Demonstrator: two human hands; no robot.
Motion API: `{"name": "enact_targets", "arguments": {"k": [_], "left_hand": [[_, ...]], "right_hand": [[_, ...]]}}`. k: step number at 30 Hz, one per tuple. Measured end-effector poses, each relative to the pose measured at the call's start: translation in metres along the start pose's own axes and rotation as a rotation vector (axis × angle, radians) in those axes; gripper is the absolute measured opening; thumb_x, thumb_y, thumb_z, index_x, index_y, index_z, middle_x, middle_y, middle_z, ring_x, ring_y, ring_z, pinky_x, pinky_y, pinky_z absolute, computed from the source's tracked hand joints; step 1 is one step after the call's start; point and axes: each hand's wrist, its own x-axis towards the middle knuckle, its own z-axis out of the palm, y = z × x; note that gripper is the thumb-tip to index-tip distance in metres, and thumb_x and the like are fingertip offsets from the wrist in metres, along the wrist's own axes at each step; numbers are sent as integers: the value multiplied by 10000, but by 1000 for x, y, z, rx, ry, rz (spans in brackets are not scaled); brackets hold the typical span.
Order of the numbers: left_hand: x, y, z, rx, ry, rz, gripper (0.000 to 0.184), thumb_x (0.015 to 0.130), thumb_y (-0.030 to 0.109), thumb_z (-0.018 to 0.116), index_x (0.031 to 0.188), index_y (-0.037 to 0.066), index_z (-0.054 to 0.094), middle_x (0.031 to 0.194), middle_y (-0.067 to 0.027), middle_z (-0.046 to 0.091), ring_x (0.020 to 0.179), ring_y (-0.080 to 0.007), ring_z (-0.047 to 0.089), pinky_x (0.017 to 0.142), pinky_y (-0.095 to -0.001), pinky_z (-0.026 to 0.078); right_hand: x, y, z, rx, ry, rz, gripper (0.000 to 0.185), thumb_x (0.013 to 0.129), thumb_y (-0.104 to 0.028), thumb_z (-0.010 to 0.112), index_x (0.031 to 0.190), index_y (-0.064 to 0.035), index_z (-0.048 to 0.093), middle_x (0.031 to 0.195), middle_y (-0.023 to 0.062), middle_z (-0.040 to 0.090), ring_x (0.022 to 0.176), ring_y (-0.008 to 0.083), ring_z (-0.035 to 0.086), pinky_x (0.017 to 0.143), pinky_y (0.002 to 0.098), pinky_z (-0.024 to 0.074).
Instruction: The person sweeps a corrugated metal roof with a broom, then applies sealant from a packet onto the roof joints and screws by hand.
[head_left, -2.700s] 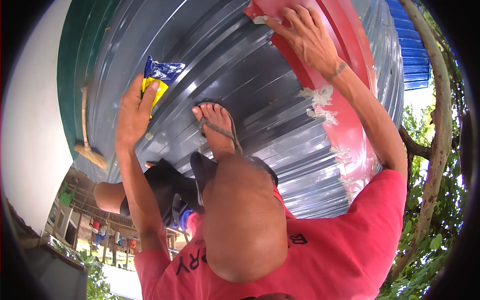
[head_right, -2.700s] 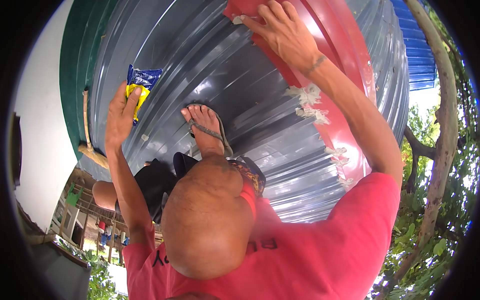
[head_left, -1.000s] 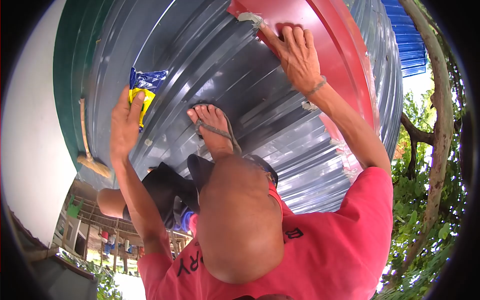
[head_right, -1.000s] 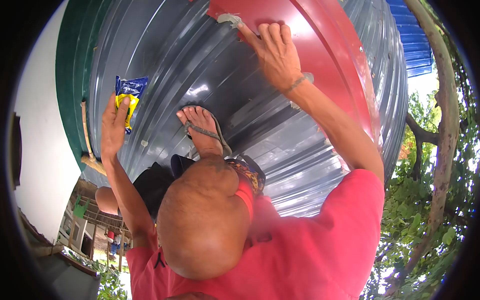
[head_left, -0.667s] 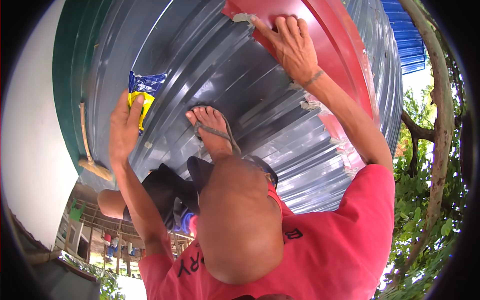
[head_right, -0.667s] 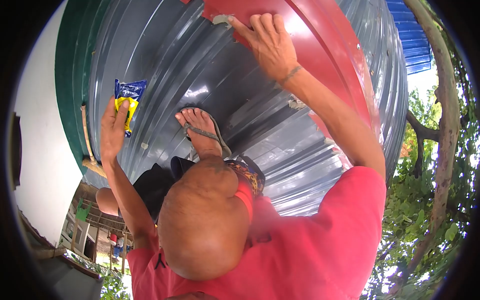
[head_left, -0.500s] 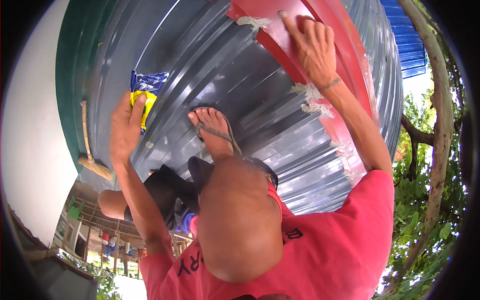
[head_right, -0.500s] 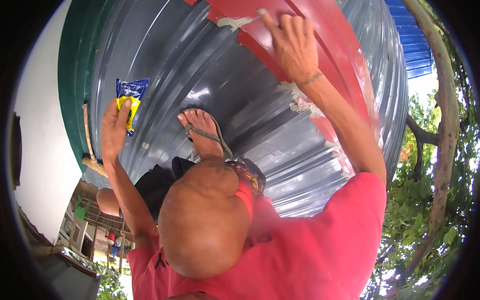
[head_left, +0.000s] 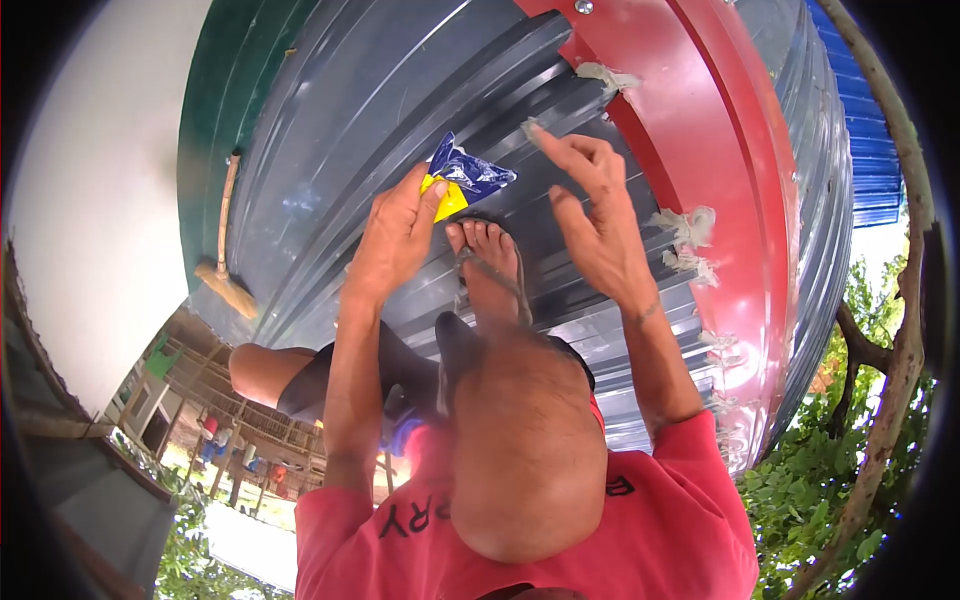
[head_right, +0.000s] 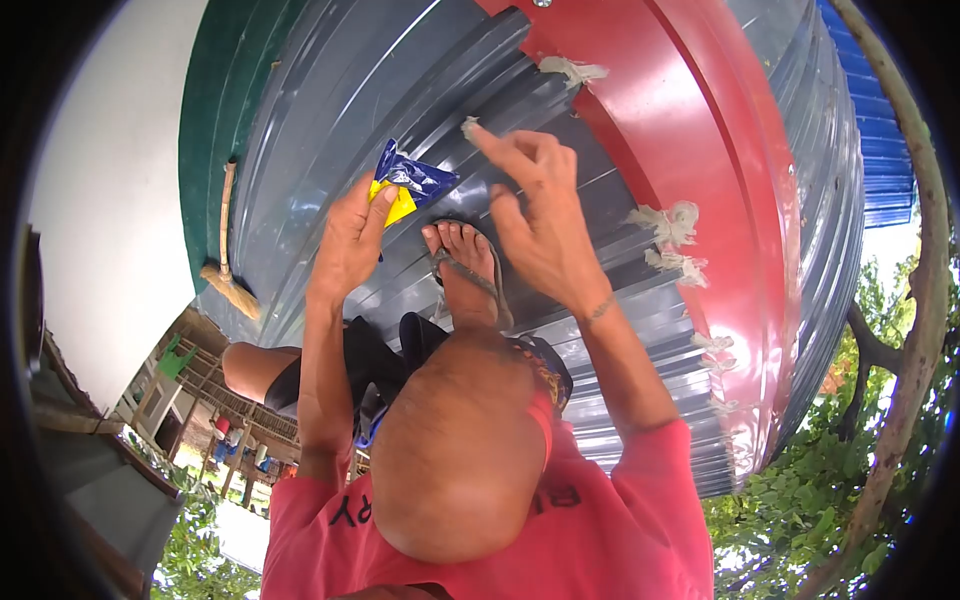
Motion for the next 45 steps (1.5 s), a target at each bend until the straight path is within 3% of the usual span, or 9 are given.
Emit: {"name": "enact_targets", "arguments": {"k": [6, 9, 15, 24, 27, 33, 37, 41, 45], "left_hand": [[-1, 6, 5, -88, 45, 79, 273, 1052, 239, 554, 1098, -21, 624, 873, -206, 671, 759, -359, 640, 735, -410, 495], [-2, 12, -1, -3, 21, 1, 284, 1044, 252, 574, 1106, -15, 646, 881, -186, 686, 758, -311, 655, 737, -390, 505], [2, 8, 2, -50, 15, 76, 274, 1036, 230, 583, 1155, -7, 654, 897, -185, 697, 759, -297, 655, 734, -382, 509], [8, 11, 2, 39, -20, 28, 237, 1016, 217, 611, 1093, -4, 649, 873, -188, 687, 754, -360, 641, 709, -401, 505], [9, 11, 3, 121, -8, 23, 228, 1007, 224, 622, 1054, 3, 645, 871, -182, 688, 759, -385, 649, 693, -423, 506], [13, 1, 3, 471, 120, 111, 227, 1014, 247, 604, 1120, 49, 640, 925, -196, 704, 835, -430, 677, 692, -488, 514], [11, -18, -14, 474, 168, -2, 235, 1032, 242, 565, 1160, 54, 622, 953, -222, 699, 880, -467, 657, 721, -515, 506], [3, -22, -27, 405, 127, -73, 246, 1040, 240, 553, 1158, 31, 609, 963, -243, 686, 898, -489, 636, 736, -518, 491], [1, -17, -26, 298, 90, -71, 264, 1040, 241, 564, 1148, 3, 594, 947, -244, 673, 867, -478, 626, 738, -492, 479]], "right_hand": [[17, -3, 15, 365, -130, 164, 451, 898, -89, 533, 1327, -97, 670, 1282, 158, 554, 1223, 282, 455, 1060, 379, 390], [22, -3, 18, 496, -204, 217, 416, 912, -91, 523, 1294, -61, 684, 1284, 121, 555, 1226, 229, 472, 1051, 357, 402], [21, -2, 26, 853, -266, 322, 348, 963, -103, 502, 1227, 53, 666, 1277, 79, 534, 1086, 172, 585, 958, 318, 471], [25, -5, 23, 1114, -288, 534, 368, 956, -99, 510, 1281, 55, 584, 1037, 118, 663, 829, 153, 649, 837, 268, 526], [24, -3, 23, 1029, -271, 520, 368, 946, -89, 515, 1274, 61, 590, 1070, 118, 667, 883, 146, 646, 868, 278, 520], [13, 3, -19, 1190, -177, 402, 456, 923, -176, 584, 1335, 19, 588, 1335, 135, 606, 1247, 213, 535, 1074, 350, 385], [11, 9, -90, 758, 256, 82, 437, 912, -154, 581, 1323, -8, 607, 1383, 124, 591, 1254, 220, 531, 1064, 360, 384], [17, 35, -98, -532, 266, -227, 467, 820, -19, 576, 1258, -144, 681, 1277, 162, 596, 1224, 289, 490, 1084, 448, 356], [20, 81, -45, -673, 263, -169, 511, 779, -2, 585, 1259, -153, 671, 1213, 136, 551, 1181, 350, 453, 1029, 471, 358]]}}
